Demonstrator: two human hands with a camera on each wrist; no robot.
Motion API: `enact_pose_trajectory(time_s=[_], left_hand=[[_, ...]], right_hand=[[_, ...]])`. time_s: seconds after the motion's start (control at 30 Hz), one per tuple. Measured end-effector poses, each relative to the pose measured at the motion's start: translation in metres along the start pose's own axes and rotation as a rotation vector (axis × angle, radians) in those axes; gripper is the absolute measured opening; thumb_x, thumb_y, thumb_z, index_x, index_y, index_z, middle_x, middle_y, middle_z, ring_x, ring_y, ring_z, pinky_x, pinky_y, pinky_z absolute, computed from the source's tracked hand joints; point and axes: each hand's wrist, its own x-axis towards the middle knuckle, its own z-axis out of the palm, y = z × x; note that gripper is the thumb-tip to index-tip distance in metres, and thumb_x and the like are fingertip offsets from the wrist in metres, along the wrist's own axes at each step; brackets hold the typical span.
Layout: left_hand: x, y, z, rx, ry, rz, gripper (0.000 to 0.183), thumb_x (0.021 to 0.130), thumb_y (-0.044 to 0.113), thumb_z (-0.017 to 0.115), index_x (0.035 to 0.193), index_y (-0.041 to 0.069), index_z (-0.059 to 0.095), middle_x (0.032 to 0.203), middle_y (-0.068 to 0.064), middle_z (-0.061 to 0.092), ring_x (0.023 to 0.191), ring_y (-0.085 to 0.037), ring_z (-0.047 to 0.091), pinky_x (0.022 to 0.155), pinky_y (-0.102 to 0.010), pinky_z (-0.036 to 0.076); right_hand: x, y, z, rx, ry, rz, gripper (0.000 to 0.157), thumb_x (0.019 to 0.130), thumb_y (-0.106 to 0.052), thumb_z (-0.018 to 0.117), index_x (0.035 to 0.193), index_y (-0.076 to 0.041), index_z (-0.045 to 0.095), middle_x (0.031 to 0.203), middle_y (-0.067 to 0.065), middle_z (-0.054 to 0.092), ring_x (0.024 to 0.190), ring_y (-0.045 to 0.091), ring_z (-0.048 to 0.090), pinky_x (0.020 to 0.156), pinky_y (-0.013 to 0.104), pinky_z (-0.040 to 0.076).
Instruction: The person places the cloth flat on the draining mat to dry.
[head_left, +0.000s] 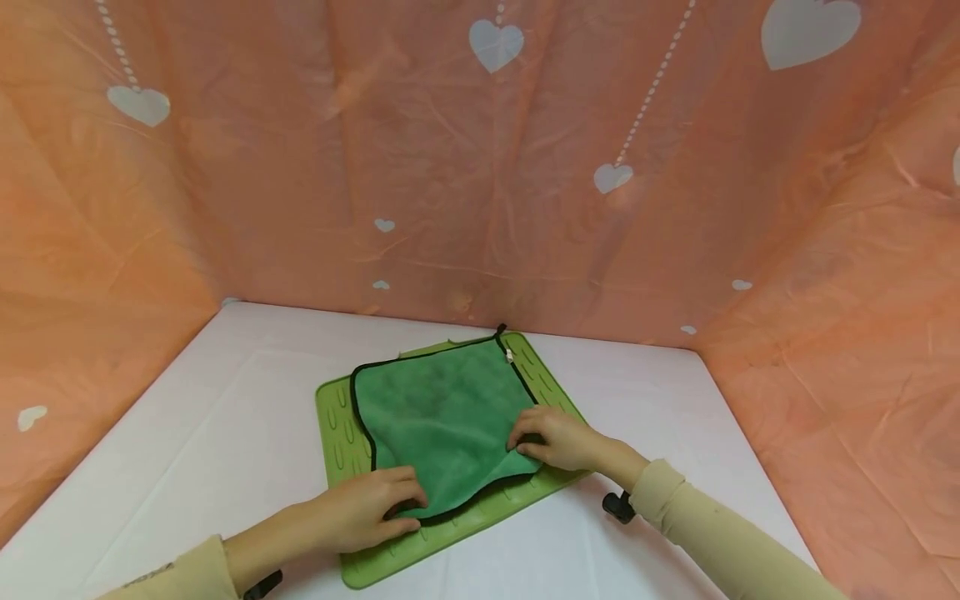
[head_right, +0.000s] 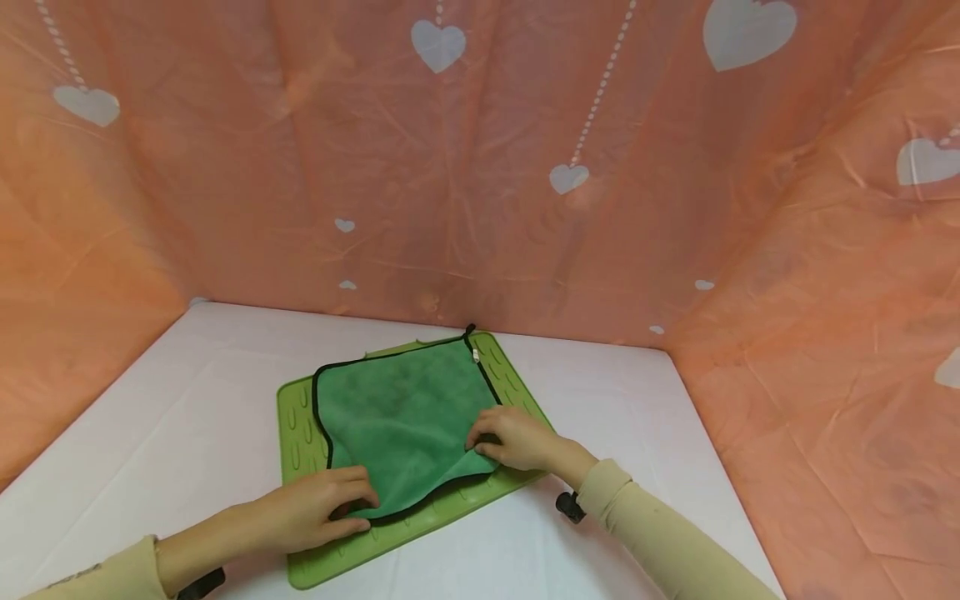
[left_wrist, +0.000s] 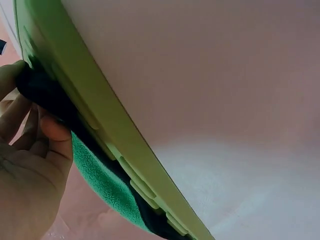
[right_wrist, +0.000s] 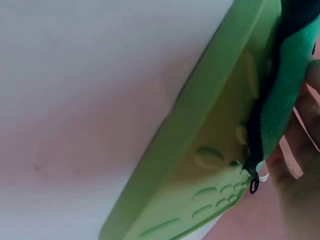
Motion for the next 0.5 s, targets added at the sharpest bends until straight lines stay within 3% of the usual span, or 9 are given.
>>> enact_pose_trajectory(time_s=[0.17, 0.3, 0.4, 0.5], left_hand=[[0.0, 0.0, 0.0, 0.012, -0.009, -0.008, 0.016, 0.1, 0.03, 0.073, 0.112, 0.02, 0.073, 0.103, 0.013, 0.059, 0.076, 0.008, 0.048, 0.066, -0.016, 0.049], [-0.005, -0.001, -0.002, 0.001, 0.002, 0.021, 0.019, 0.099, 0.028, 0.074, 0.116, 0.021, 0.072, 0.105, 0.013, 0.06, 0.075, 0.007, 0.048, 0.064, -0.015, 0.047], [-0.011, -0.005, -0.002, -0.012, 0.021, 0.064, 0.024, 0.097, 0.026, 0.077, 0.12, 0.023, 0.07, 0.109, 0.013, 0.061, 0.081, 0.006, 0.052, 0.067, -0.016, 0.049], [-0.017, -0.009, -0.003, 0.0, 0.051, 0.11, 0.027, 0.094, 0.023, 0.08, 0.119, 0.025, 0.069, 0.112, 0.014, 0.062, 0.093, 0.002, 0.059, 0.075, -0.02, 0.054]], right_hand=[[-0.005, -0.003, 0.0, 0.039, 0.06, 0.05, 0.012, 0.099, -0.01, 0.072, 0.108, -0.016, 0.076, 0.11, -0.004, 0.07, 0.107, 0.016, 0.065, 0.094, 0.037, 0.054], [-0.014, -0.004, -0.002, 0.06, 0.194, 0.043, 0.016, 0.095, -0.006, 0.076, 0.109, -0.013, 0.075, 0.113, -0.001, 0.07, 0.108, 0.019, 0.067, 0.093, 0.04, 0.056], [-0.024, -0.001, -0.001, 0.053, 0.277, 0.011, 0.018, 0.091, -0.004, 0.08, 0.106, -0.013, 0.075, 0.109, -0.001, 0.071, 0.104, 0.019, 0.068, 0.088, 0.039, 0.058], [-0.035, 0.001, 0.001, 0.069, 0.284, 0.015, 0.019, 0.088, -0.003, 0.082, 0.102, -0.014, 0.076, 0.105, -0.004, 0.07, 0.099, 0.015, 0.066, 0.084, 0.037, 0.058]])
